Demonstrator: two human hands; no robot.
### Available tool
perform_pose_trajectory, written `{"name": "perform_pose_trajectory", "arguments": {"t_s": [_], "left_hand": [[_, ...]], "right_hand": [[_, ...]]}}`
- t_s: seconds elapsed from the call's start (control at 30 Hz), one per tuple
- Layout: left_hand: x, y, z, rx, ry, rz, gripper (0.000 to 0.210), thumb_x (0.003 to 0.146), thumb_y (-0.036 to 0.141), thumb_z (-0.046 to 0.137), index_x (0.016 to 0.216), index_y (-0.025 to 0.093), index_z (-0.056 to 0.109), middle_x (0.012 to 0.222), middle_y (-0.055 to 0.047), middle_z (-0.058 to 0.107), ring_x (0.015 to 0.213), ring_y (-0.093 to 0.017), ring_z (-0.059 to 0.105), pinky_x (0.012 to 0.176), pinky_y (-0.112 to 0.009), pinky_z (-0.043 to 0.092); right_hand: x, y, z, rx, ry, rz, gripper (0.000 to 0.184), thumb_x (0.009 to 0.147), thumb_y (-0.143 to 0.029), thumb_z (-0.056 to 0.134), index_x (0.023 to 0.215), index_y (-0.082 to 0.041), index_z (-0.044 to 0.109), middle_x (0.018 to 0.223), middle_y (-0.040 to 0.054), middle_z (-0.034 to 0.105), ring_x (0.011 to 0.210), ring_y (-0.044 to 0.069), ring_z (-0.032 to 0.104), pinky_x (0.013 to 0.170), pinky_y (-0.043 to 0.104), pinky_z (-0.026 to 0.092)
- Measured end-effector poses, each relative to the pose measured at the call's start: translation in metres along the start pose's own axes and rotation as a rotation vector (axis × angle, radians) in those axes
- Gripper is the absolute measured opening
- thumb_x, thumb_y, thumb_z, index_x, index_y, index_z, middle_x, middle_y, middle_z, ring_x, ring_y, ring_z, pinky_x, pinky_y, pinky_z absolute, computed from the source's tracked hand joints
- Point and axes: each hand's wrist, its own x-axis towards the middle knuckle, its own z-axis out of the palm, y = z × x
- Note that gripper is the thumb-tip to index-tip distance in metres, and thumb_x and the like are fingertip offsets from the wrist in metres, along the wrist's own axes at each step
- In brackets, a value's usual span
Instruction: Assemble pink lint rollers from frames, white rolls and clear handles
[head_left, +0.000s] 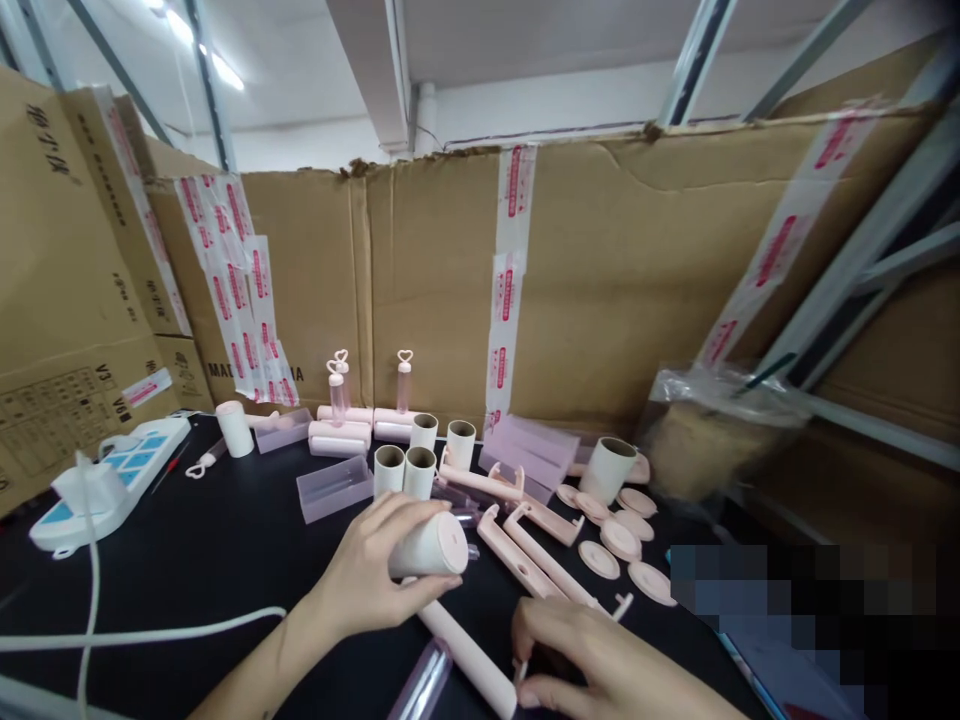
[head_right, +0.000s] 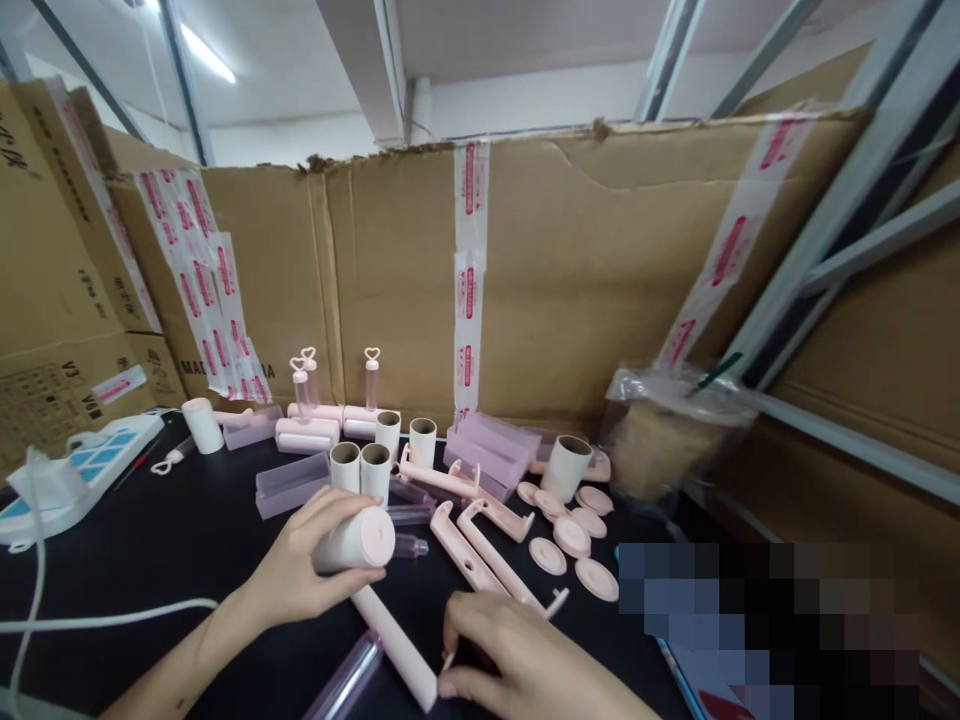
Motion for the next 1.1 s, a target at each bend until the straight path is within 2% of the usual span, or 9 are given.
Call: {"name": "perform_pose_trajectory", "arguments": {"t_s": [0.1,0.2,0.3,0.37,0.5,0.73,0.97,1.03,1.1], "left_hand": [[-0.004,-0.002,0.011,0.196,-0.069,0.097,0.049,0.077,0.027,0.063,0.123,0.019,0.048,0.103,-0.008,0.06,0.093,-0.022,0.055,0.085,-0.036,0.045],[-0.006,0.0,0.022,0.372,-0.142,0.216,0.045,0.08,0.024,0.056,0.124,0.016,0.048,0.103,-0.01,0.061,0.092,-0.024,0.056,0.083,-0.038,0.046],[-0.001,0.011,0.029,0.499,-0.227,0.355,0.043,0.083,0.024,0.051,0.123,0.012,0.047,0.102,-0.011,0.062,0.087,-0.024,0.057,0.077,-0.038,0.048],[0.006,0.02,0.033,0.573,-0.254,0.413,0.041,0.085,0.023,0.049,0.123,0.008,0.046,0.1,-0.012,0.062,0.084,-0.024,0.058,0.074,-0.037,0.048],[0.015,0.029,0.04,0.669,-0.226,0.47,0.038,0.088,0.016,0.043,0.123,0.004,0.045,0.098,-0.012,0.062,0.086,-0.024,0.059,0.077,-0.035,0.046],[0.008,0.026,0.047,0.7,-0.191,0.469,0.035,0.089,0.016,0.041,0.122,0.004,0.047,0.097,-0.013,0.063,0.082,-0.021,0.06,0.076,-0.034,0.045],[0.005,0.026,0.055,0.768,-0.073,0.572,0.033,0.089,0.012,0.036,0.117,0.002,0.051,0.097,-0.013,0.065,0.086,-0.021,0.06,0.08,-0.034,0.044],[0.005,0.026,0.055,0.732,-0.077,0.537,0.033,0.088,0.012,0.039,0.118,0.004,0.051,0.098,-0.012,0.065,0.085,-0.021,0.06,0.079,-0.034,0.044],[0.005,0.026,0.051,0.63,-0.084,0.436,0.034,0.086,0.017,0.045,0.119,0.008,0.05,0.1,-0.011,0.065,0.087,-0.021,0.059,0.08,-0.035,0.045]], "right_hand": [[-0.004,0.004,0.003,0.046,0.111,0.001,0.025,0.08,-0.033,0.062,0.103,-0.024,0.058,0.097,0.0037,0.065,0.081,0.019,0.06,0.074,0.03,0.049],[-0.004,0.008,0.006,0.111,0.305,-0.026,0.038,0.083,-0.028,0.057,0.119,-0.025,0.047,0.104,0.005,0.062,0.084,0.017,0.061,0.078,0.03,0.05],[-0.003,0.008,0.01,0.144,0.443,-0.094,0.039,0.082,-0.02,0.055,0.119,-0.026,0.044,0.107,0.0057,0.062,0.092,0.018,0.062,0.084,0.031,0.05],[-0.001,0.007,0.012,0.193,0.503,-0.114,0.04,0.08,-0.014,0.054,0.117,-0.026,0.044,0.103,0.0055,0.063,0.091,0.018,0.064,0.083,0.031,0.051],[-0.001,0.008,0.016,0.276,0.6,-0.092,0.043,0.074,-0.007,0.052,0.113,-0.025,0.045,0.1,0.0055,0.063,0.083,0.017,0.066,0.076,0.03,0.054],[0.002,0.007,0.026,0.434,0.661,-0.062,0.056,0.073,-0.011,0.052,0.123,-0.028,0.034,0.099,0.0038,0.059,0.083,0.016,0.064,0.082,0.033,0.052],[0.002,0.001,0.033,0.448,0.641,0.009,0.06,0.067,-0.007,0.049,0.12,-0.029,0.032,0.099,0.003,0.056,0.092,0.017,0.06,0.086,0.035,0.049],[0.001,0.002,0.032,0.466,0.639,0.01,0.061,0.066,-0.007,0.048,0.12,-0.029,0.032,0.098,0.0028,0.056,0.091,0.017,0.061,0.086,0.035,0.049],[-0.001,0.005,0.024,0.489,0.628,-0.013,0.056,0.068,-0.008,0.046,0.12,-0.028,0.035,0.098,0.0043,0.057,0.089,0.017,0.062,0.083,0.034,0.05]]}}
